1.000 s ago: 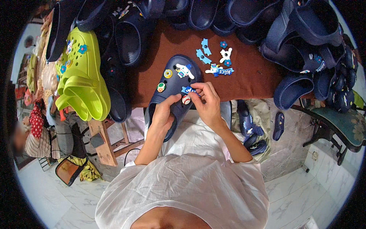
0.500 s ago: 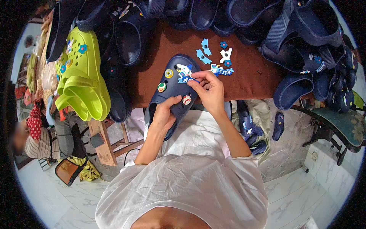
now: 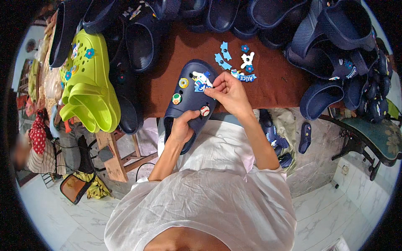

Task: Attaching decorative charms into the holes of plastic clogs at a shoe manufacturing facility.

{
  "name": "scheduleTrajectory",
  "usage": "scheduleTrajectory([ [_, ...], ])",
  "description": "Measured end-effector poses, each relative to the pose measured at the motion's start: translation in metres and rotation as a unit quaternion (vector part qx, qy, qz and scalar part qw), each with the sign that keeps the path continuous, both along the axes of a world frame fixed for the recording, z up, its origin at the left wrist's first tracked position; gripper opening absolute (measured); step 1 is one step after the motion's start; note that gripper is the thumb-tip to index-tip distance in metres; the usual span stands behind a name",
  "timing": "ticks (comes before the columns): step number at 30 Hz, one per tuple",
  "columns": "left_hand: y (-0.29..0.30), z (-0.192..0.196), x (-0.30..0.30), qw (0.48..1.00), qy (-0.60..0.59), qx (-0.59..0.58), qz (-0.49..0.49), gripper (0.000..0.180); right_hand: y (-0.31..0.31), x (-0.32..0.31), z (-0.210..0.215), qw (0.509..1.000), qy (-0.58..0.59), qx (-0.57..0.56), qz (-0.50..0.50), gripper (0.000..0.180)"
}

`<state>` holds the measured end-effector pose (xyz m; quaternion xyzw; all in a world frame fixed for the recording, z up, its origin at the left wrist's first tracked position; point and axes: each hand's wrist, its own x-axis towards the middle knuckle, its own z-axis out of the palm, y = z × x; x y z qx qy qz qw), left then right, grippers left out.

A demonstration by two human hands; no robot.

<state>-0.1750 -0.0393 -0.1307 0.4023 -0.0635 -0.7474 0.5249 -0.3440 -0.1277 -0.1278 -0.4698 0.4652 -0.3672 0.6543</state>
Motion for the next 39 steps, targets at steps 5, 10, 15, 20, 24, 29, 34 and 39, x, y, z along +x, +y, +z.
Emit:
scheduleTrajectory([
  [5, 0.001, -0.002, 0.002, 1.000, -0.014, -0.008, -0.022, 0.040, -0.010, 0.000, 0.011, 0.997, 0.075, -0.016, 0.029, 0.033],
  [10, 0.003, -0.002, 0.004, 0.998, -0.058, -0.008, -0.037, 0.048, -0.014, -0.001, 0.009, 0.995, 0.090, -0.009, 0.036, 0.036],
  [15, 0.001, -0.004, 0.008, 0.996, -0.051, -0.011, -0.068, 0.041, -0.020, -0.003, 0.010, 0.992, 0.101, -0.048, 0.060, 0.035],
  [20, -0.001, -0.001, 0.004, 0.998, -0.029, -0.037, -0.046, 0.043, -0.026, -0.003, 0.021, 0.981, 0.160, -0.058, 0.093, 0.031],
  [24, 0.000, 0.000, 0.002, 0.999, -0.028, -0.034, -0.031, 0.044, -0.016, -0.003, 0.027, 0.980, 0.164, -0.082, 0.071, 0.029],
  [29, -0.001, -0.001, 0.001, 0.999, 0.007, -0.023, -0.032, 0.048, -0.017, -0.007, 0.023, 0.992, 0.090, -0.068, 0.049, 0.025],
  [34, -0.002, 0.002, -0.004, 1.000, -0.007, -0.022, -0.017, 0.052, -0.026, -0.006, 0.014, 0.985, 0.119, -0.114, 0.042, 0.024],
  [39, -0.006, 0.003, -0.004, 1.000, -0.019, -0.020, -0.004, 0.051, -0.029, -0.003, 0.024, 0.981, 0.144, -0.131, 0.022, 0.022],
])
